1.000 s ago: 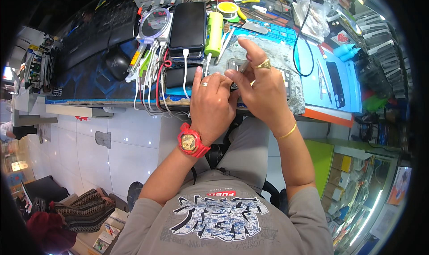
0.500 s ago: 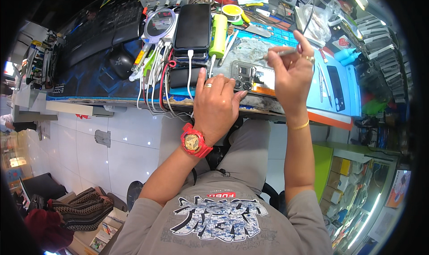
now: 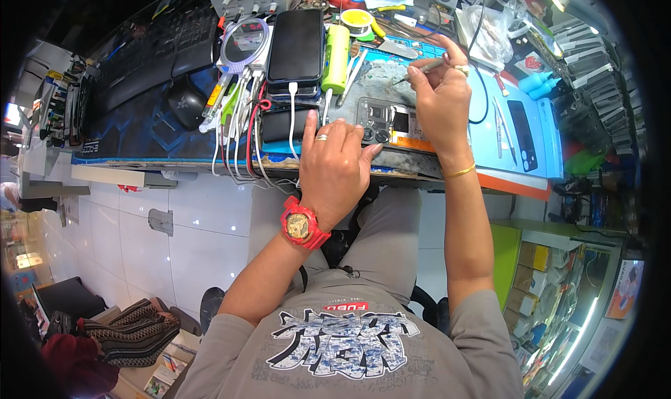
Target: The person holds a disassembled mobile phone and uses a thin metal tool to scrape and clean the internal edges of the device's housing on a workbench.
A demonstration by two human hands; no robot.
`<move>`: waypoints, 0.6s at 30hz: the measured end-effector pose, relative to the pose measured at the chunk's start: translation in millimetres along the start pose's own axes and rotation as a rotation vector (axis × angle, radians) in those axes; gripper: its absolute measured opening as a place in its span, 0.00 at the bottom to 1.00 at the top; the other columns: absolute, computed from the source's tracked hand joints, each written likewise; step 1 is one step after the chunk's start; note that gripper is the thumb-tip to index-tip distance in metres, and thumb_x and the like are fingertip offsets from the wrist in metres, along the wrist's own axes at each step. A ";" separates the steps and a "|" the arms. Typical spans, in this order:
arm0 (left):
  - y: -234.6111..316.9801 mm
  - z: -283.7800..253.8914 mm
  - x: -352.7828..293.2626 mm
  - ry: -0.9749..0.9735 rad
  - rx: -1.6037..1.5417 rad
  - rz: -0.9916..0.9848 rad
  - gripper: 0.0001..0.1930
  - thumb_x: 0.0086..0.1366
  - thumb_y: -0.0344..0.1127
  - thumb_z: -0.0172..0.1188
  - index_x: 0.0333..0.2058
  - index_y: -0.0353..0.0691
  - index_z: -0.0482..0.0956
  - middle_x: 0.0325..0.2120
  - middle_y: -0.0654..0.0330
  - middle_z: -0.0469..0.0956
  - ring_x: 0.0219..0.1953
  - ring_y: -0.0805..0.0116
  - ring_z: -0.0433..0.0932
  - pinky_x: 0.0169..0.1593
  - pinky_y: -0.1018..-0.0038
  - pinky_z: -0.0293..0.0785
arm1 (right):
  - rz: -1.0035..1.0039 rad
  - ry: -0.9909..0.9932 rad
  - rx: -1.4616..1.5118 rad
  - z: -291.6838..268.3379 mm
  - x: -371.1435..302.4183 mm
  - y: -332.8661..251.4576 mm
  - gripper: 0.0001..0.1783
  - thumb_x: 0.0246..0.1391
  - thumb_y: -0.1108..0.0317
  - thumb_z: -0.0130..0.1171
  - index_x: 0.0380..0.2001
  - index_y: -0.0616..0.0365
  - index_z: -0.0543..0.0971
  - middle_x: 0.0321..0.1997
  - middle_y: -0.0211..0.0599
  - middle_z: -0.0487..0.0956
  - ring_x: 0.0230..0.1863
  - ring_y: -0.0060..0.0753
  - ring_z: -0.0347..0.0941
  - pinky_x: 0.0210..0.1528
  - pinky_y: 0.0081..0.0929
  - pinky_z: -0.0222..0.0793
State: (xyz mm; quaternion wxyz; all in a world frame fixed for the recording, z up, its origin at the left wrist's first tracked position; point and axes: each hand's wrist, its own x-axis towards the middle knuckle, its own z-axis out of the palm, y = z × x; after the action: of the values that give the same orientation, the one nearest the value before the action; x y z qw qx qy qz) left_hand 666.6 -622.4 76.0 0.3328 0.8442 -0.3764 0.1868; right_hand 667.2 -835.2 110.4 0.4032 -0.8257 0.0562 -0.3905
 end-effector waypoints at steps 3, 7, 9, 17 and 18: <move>0.4 0.4 -0.3 0.003 -0.004 -0.002 0.16 0.63 0.39 0.74 0.44 0.35 0.86 0.41 0.56 0.84 0.48 0.54 0.84 0.74 0.46 0.61 | -0.001 -0.003 -0.013 -1.7 -0.2 -2.7 0.33 0.62 0.79 0.66 0.68 0.68 0.67 0.37 0.42 0.87 0.37 0.33 0.88 0.41 0.29 0.82; 0.3 1.1 -0.4 0.008 0.001 0.004 0.16 0.63 0.39 0.74 0.44 0.35 0.86 0.41 0.57 0.84 0.48 0.55 0.83 0.74 0.46 0.61 | -0.006 -0.013 -0.032 1.4 0.7 5.1 0.34 0.62 0.80 0.66 0.69 0.68 0.66 0.38 0.42 0.87 0.38 0.32 0.88 0.41 0.29 0.82; 0.3 0.8 -0.1 0.002 -0.004 0.002 0.15 0.63 0.39 0.74 0.44 0.35 0.86 0.41 0.57 0.84 0.48 0.55 0.83 0.74 0.46 0.61 | 0.004 0.000 -0.023 1.1 0.9 4.3 0.34 0.62 0.80 0.66 0.69 0.67 0.66 0.38 0.42 0.87 0.38 0.31 0.88 0.41 0.28 0.82; 0.0 0.4 -0.7 0.003 0.001 0.002 0.15 0.63 0.39 0.74 0.44 0.35 0.86 0.42 0.56 0.84 0.48 0.55 0.83 0.74 0.45 0.61 | 0.060 -0.041 0.089 -2.8 -3.8 -12.5 0.35 0.64 0.82 0.64 0.71 0.66 0.63 0.42 0.42 0.86 0.42 0.28 0.86 0.45 0.25 0.83; -0.3 0.2 -1.0 0.002 0.003 0.001 0.15 0.63 0.39 0.74 0.44 0.35 0.86 0.42 0.56 0.84 0.48 0.54 0.83 0.74 0.45 0.61 | 0.085 -0.057 0.116 -3.8 -5.9 -16.7 0.35 0.65 0.83 0.64 0.71 0.67 0.62 0.43 0.42 0.86 0.42 0.27 0.86 0.46 0.24 0.83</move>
State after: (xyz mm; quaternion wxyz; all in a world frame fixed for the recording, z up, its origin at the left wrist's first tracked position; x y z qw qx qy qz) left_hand 666.1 -621.9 75.1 0.3319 0.8442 -0.3763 0.1885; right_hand 656.8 -823.9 120.2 0.4677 -0.8087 0.0570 -0.3520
